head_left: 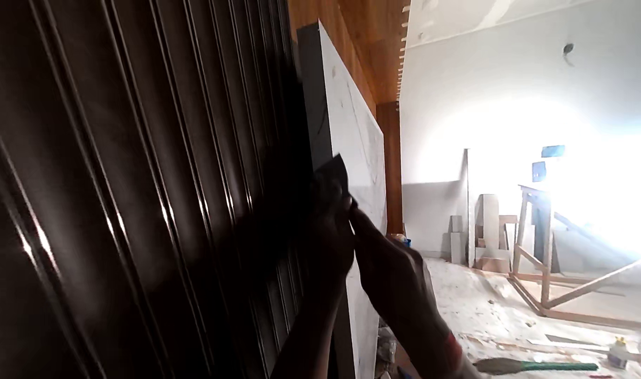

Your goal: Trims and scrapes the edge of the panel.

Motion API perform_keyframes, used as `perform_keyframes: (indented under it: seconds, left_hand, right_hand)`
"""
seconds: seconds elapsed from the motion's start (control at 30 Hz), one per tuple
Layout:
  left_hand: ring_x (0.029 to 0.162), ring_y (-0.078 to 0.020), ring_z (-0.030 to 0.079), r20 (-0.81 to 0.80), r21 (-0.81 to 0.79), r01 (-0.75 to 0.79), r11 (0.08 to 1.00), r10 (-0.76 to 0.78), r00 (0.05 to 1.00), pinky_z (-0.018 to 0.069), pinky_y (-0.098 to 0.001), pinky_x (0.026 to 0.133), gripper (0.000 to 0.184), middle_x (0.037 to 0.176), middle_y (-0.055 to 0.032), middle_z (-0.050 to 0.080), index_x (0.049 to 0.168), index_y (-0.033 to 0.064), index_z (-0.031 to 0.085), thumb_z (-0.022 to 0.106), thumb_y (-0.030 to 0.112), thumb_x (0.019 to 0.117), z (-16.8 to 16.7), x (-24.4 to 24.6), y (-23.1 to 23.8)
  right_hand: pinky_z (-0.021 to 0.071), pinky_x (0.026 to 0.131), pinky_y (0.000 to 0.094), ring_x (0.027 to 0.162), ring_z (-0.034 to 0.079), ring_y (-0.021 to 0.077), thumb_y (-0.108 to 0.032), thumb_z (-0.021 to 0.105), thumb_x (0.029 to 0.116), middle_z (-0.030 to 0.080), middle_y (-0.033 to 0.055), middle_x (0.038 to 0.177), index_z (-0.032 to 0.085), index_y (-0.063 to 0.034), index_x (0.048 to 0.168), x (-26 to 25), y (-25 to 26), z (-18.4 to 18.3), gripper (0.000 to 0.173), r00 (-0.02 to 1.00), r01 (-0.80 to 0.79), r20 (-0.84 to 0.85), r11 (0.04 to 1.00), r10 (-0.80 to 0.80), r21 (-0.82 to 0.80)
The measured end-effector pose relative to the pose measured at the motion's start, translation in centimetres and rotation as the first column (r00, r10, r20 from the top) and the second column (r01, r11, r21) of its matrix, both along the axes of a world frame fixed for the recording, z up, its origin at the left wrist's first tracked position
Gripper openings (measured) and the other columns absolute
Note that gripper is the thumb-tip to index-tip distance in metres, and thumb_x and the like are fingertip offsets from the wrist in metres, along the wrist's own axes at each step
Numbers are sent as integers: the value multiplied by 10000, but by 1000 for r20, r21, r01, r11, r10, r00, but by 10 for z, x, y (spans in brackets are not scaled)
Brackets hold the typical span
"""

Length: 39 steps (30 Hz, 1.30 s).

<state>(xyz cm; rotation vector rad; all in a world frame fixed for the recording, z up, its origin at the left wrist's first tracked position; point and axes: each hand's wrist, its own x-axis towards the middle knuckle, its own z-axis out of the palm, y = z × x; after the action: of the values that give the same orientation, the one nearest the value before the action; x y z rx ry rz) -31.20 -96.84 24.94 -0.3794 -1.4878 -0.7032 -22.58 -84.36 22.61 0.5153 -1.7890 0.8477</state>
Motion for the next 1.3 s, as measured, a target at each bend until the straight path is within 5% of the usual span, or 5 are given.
perform_keyframes:
  seconds: [0.17, 0.37, 0.57, 1.07, 1.3]
  left_hand:
    - [1218, -268, 651, 133, 14, 156, 988, -157, 979, 513, -395, 1049, 336, 1314, -220, 659, 1270, -96, 658, 594, 95, 1001, 7, 82, 26]
    - [1321, -254, 585, 270, 69, 71, 995, -88, 959, 474, -426, 1103, 333, 1396, -158, 628, 1228, 27, 732, 566, 223, 1016, -27, 82, 23]
    - [1296, -182, 607, 1, -66, -53, 996, 53, 999, 484, -363, 1113, 287, 1344, -83, 676, 1178, 87, 765, 568, 247, 1043, 15, 25, -6]
    - [1347, -87, 546, 48, -20, -109, 994, 110, 993, 461, -342, 1127, 351, 1467, 35, 591, 1305, 228, 715, 530, 395, 1058, 49, 20, -4]
    - [1418, -194, 490, 93, 27, 9, 1000, -11, 996, 388, -394, 1180, 376, 1491, -72, 566, 1348, 125, 679, 509, 316, 1072, 93, 39, 9]
  right_hand:
    - [514, 459, 365, 530, 601, 141, -296, 516, 1030, 660, -13, 705, 637, -324, 1417, 10, 3, -20, 407, 1000, 26, -1, 1000, -26, 15]
    - [505, 441, 307, 533, 603, 111, -321, 522, 1020, 665, 2, 750, 713, -251, 1334, 8, -1, -53, 374, 998, 54, -36, 999, -54, -2]
    - [472, 432, 356, 481, 546, 133, -311, 540, 1019, 606, -22, 642, 633, -343, 1420, 4, -6, 14, 414, 999, 36, -33, 999, -36, -13]
    - [486, 459, 374, 525, 570, 150, -388, 496, 1065, 605, -16, 661, 565, -397, 1474, 6, -2, 45, 415, 997, 52, 47, 998, -54, 37]
    - [473, 462, 430, 532, 590, 196, -358, 484, 1078, 650, 17, 680, 522, -401, 1506, 7, 0, 84, 431, 999, 7, 50, 998, -10, 61]
